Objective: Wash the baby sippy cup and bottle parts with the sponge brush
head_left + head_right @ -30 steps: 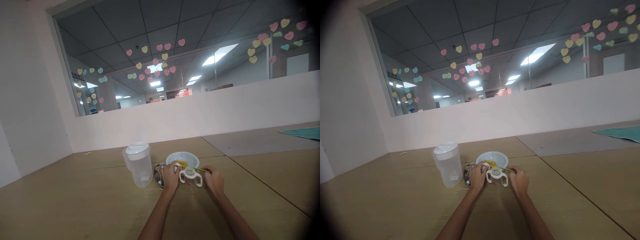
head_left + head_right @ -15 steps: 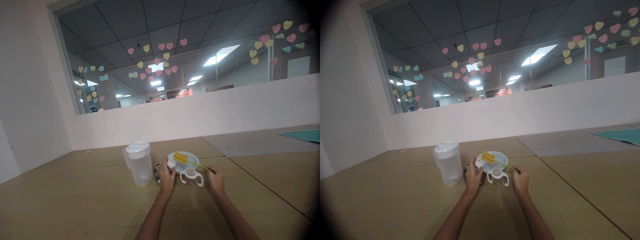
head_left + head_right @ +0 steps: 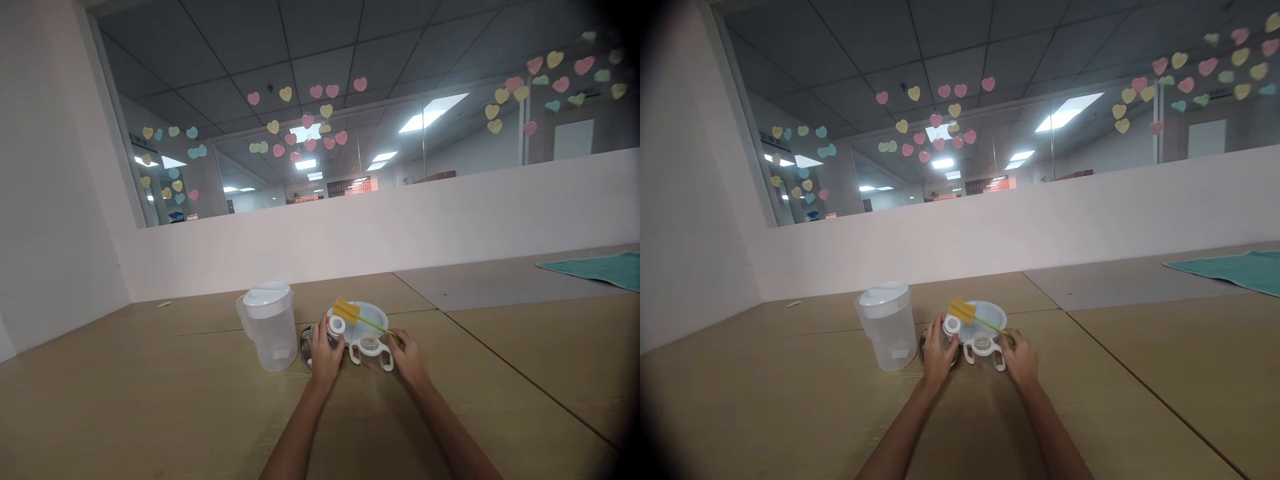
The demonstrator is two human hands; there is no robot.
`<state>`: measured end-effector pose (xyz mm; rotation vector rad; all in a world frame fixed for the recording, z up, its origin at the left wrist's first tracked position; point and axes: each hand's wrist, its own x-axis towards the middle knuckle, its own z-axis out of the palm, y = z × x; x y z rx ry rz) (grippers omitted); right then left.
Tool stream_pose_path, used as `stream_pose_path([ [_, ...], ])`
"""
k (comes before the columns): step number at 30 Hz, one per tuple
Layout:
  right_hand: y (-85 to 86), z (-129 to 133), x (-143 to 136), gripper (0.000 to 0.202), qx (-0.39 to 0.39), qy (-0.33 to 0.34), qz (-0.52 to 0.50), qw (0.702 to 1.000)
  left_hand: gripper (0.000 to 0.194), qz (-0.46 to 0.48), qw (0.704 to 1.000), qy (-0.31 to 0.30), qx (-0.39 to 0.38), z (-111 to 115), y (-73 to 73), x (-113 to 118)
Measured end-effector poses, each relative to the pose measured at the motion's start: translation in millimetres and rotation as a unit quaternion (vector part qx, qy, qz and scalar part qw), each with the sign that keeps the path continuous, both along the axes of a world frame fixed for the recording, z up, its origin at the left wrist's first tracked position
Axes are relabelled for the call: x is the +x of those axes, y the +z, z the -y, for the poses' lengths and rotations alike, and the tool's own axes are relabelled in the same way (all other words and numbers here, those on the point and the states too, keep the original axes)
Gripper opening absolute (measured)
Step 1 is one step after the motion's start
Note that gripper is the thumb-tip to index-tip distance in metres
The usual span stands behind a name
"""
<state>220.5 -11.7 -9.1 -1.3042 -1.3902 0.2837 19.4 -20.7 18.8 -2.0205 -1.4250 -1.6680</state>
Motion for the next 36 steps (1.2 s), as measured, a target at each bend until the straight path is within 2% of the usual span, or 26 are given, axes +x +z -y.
stream_pose_path([
  [5,-0.3,2.3,-1.4,0.040,-0.034,-0.049,0.071,0.996,0.038,-0.014,1.000,0.003,-0.017,1.4,2.0,-7.9],
  [13,-5.3,1.0,-11.9,0.033,-0.022,-0.076,0.208,0.975,0.034,-0.013,0.992,0.055,-0.112,-3.8,-9.3,-30.5],
  [20,-6.7,-1.6,-9.6,0.032,-0.023,-0.130,0.200,0.971,0.035,-0.109,0.967,0.071,-0.221,-4.2,-18.7,-32.7],
  [24,-6.5,-2.4,-7.6,0.032,-0.035,-0.148,0.203,0.967,0.049,-0.176,0.941,0.106,-0.268,-5.7,-21.8,-34.6],
  [28,-6.5,-2.8,-5.5,0.032,-0.042,-0.149,0.198,0.968,0.062,-0.207,0.931,0.128,-0.272,-5.6,-20.8,-34.7],
  [36,-4.2,-0.3,-2.5,0.032,-0.073,-0.148,0.167,0.972,0.054,-0.195,0.933,0.123,-0.276,-7.2,-22.7,-35.6],
])
